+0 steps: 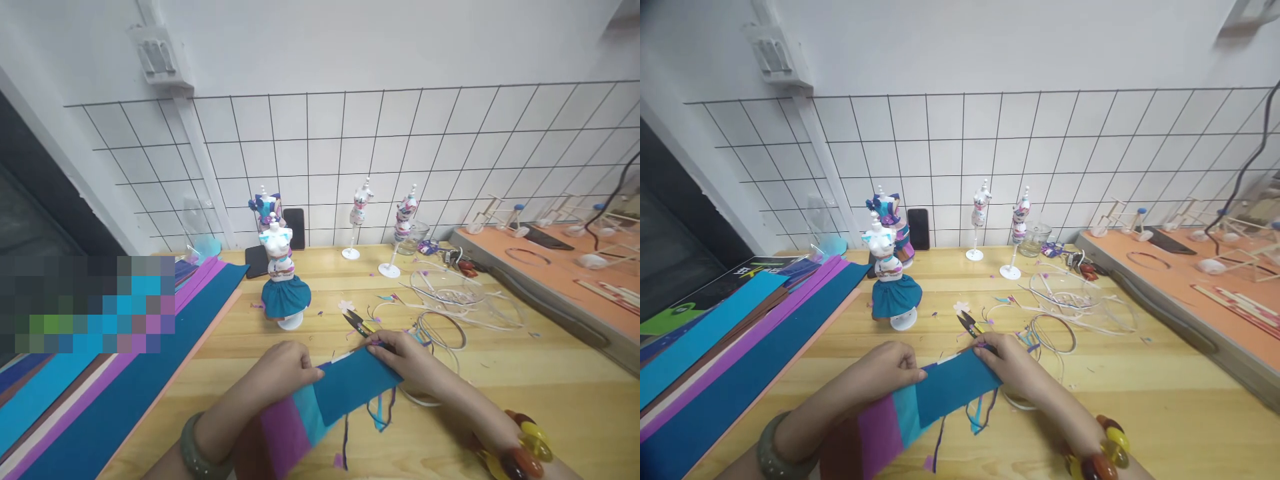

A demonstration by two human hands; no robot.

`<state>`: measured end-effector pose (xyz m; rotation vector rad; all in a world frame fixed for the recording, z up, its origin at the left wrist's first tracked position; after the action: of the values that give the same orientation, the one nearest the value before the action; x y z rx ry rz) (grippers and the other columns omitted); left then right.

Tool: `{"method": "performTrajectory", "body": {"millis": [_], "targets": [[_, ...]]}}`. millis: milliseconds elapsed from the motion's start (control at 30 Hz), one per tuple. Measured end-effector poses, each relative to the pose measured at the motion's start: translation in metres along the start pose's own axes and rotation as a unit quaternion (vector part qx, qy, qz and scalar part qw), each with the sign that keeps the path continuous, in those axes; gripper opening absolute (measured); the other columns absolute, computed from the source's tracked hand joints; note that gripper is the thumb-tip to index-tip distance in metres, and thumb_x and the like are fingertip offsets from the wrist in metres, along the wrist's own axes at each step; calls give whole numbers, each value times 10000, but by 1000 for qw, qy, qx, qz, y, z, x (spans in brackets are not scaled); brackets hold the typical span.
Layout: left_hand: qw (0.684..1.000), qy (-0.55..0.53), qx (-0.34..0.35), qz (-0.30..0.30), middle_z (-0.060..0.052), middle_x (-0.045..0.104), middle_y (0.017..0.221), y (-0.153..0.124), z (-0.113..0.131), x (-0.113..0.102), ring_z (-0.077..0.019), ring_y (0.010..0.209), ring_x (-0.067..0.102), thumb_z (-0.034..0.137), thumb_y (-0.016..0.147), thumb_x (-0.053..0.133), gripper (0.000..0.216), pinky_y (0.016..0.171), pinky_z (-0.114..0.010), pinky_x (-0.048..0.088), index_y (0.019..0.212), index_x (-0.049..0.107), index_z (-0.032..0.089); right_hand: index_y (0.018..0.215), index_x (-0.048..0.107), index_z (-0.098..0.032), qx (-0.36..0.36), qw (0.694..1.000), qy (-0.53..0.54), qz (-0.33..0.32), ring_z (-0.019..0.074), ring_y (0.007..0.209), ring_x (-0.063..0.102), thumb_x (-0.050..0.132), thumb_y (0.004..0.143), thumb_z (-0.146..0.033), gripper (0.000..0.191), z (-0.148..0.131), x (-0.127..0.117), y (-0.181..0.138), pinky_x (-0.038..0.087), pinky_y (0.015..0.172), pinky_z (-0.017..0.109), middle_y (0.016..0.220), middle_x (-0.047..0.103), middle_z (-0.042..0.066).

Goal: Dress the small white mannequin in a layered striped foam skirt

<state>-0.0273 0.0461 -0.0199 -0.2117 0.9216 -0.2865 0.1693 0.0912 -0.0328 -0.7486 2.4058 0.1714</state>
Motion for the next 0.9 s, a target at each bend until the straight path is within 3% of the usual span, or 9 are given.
{"method": "performTrajectory", "body": {"millis": [133, 267, 467, 567, 667, 767, 900], "targets": [[1000, 5, 3, -1, 10, 543, 566, 5, -1, 5, -147, 555, 478, 295, 627, 577, 135, 479, -236, 221, 557, 544, 184, 882, 653, -172, 4, 1000, 3, 9, 216, 794, 623, 470, 846, -386, 284, 1, -1, 0, 466, 694, 301, 874, 685, 65], [1000, -7, 7, -3, 16, 544, 586, 4, -5, 6, -144, 574, 485, 312, 654, 550, 136, 475, -226, 224, 599, 541, 188, 831, 644, -168, 26, 997, 60, 36, 190, 703, 620, 490, 829, -441, 313, 2, -4, -2, 470, 601, 269, 801, 676, 52], [987, -157, 32, -17, 42, 456, 565, 3, -8, 13, -122, 564, 425, 351, 671, 575, 193, 489, -217, 255, 627, 520, 172, 844, 594, -165, 109, 967, 219, 74, 119, 417, 522, 493, 791, -547, 398, 13, -4, -4, 396, 370, 227, 618, 610, 1], [959, -275, 55, -37, 56, 420, 554, 5, -3, 18, -100, 545, 394, 350, 675, 606, 221, 503, -214, 267, 628, 498, 163, 819, 606, -160, 80, 951, 274, 117, 135, 509, 571, 555, 758, -539, 387, 11, -11, -2, 438, 442, 232, 650, 630, 15], [923, -378, 50, -47, 55, 448, 556, 7, -2, 21, -86, 526, 403, 368, 661, 654, 266, 505, -208, 276, 638, 490, 160, 914, 608, -158, 62, 928, 332, 157, 147, 641, 606, 625, 735, -487, 375, 11, -19, -1, 476, 553, 228, 749, 658, 30], [886, -462, 32, -25, 58, 466, 547, 10, -2, 21, -78, 522, 419, 378, 638, 694, 301, 515, -199, 307, 631, 484, 162, 1038, 565, -186, 92, 894, 398, 182, 127, 650, 611, 679, 716, -412, 409, 15, -21, -1, 505, 570, 217, 803, 655, 15], [829, -559, 8, 17, 44, 521, 573, 11, -3, 19, -85, 545, 476, 380, 622, 720, 313, 555, -209, 371, 644, 498, 160, 1017, 555, -193, 127, 840, 496, 178, 127, 681, 657, 702, 721, -300, 348, 15, -13, -3, 544, 694, 238, 797, 672, 25]]}}
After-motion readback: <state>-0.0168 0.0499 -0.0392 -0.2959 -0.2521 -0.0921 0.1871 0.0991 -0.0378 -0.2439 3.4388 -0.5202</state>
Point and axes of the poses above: each hand's wrist, its own y-axis towards the middle knuckle, its own x-axis out of the palm, z = x × y, the point moved 7 cm from there along y, towards the middle knuckle
